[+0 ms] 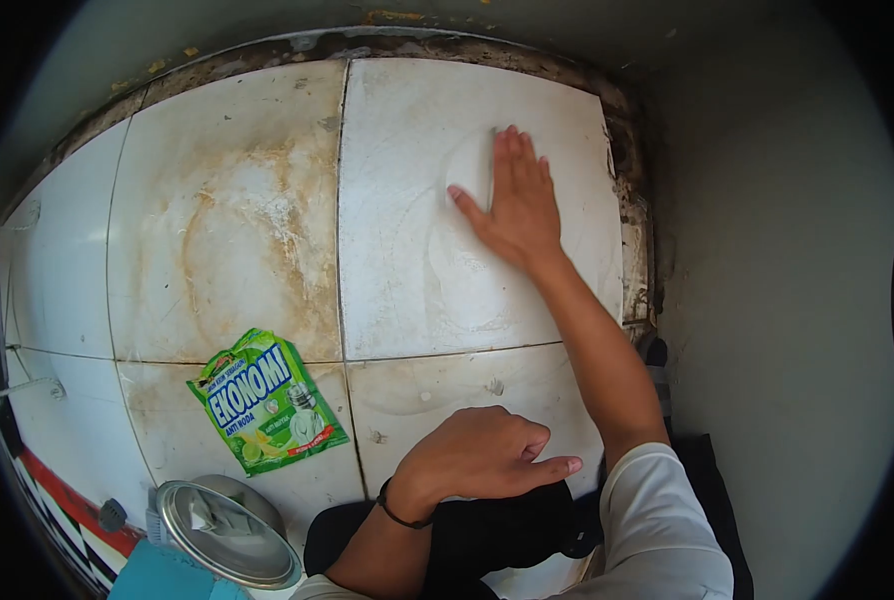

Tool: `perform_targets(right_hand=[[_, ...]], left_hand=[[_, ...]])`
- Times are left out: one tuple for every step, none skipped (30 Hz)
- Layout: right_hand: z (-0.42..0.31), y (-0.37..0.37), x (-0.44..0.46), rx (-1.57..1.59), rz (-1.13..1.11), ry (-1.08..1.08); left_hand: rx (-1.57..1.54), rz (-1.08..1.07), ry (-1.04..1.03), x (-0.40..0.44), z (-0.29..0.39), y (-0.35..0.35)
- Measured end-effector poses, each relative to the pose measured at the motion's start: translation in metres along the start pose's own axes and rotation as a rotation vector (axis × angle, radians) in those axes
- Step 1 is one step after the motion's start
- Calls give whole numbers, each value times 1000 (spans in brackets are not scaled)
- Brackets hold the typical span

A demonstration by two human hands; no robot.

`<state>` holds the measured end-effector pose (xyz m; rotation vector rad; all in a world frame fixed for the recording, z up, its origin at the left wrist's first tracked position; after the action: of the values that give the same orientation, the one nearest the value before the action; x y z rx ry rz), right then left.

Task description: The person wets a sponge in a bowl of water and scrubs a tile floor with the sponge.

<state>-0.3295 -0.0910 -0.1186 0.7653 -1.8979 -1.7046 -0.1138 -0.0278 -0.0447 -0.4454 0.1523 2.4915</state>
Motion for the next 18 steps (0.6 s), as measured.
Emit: perform_targets(right_hand=[[-29,-2,-31,31,-29,106],[-50,-3,-51,63,-59,210],[-51,-3,-53,67,-79,238],[-51,-3,-53,71,-100,270],[-49,-2,-53,74,-120,304],[-37,0,-36,33,-101,271],[-18,2,-10,-7,-86,237],[11,7,21,-13,-67,130],[55,2,55,-21,-43,-1],[102,7,83,-14,-31,-151],[148,14,98,16,12,-323],[178,17,108,59,-3,-414],[196,14,110,101,-25,-508],[183,11,109,60,-19,-450],[166,9,98,16,-15,-395],[149,8,87,-32,-9,-341],[135,11,77,-27,-33,-303],[117,11,65,-17,-55,-265]], left_hand=[[6,5,-7,1,-1,-4],[13,8,-13,1,-2,-6],[-2,5,-16,0,-2,-7],[-18,7,-21,-2,-1,-7],[-34,12,-25,-3,0,-6],[-46,15,-38,-5,2,-4],[-62,17,-50,-7,3,-3],[-79,17,-62,-8,4,-3],[-96,19,-52,-9,3,-3],[-110,21,-43,-9,1,-2],[-119,26,-34,-9,-2,0],[-113,48,-49,-9,-3,4],[-114,66,-63,-8,-4,7],[-119,81,-78,-9,-5,8],[-131,79,-76,-10,-5,9],[-142,77,-79,-9,-4,9],[-150,76,-87,-8,-2,10],[-150,66,-91,-7,-1,9]])
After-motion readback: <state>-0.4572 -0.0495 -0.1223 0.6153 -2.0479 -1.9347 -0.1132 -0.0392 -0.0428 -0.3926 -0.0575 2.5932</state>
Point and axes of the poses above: each hand's wrist, its own x-axis towards the middle knuckle, its own y-axis out of the back of the hand, z = x × y, the point moved 9 cm from there along x, towards the middle knuckle, and after that the axes turned 3 degrees about -z, right-handed, at the moved point
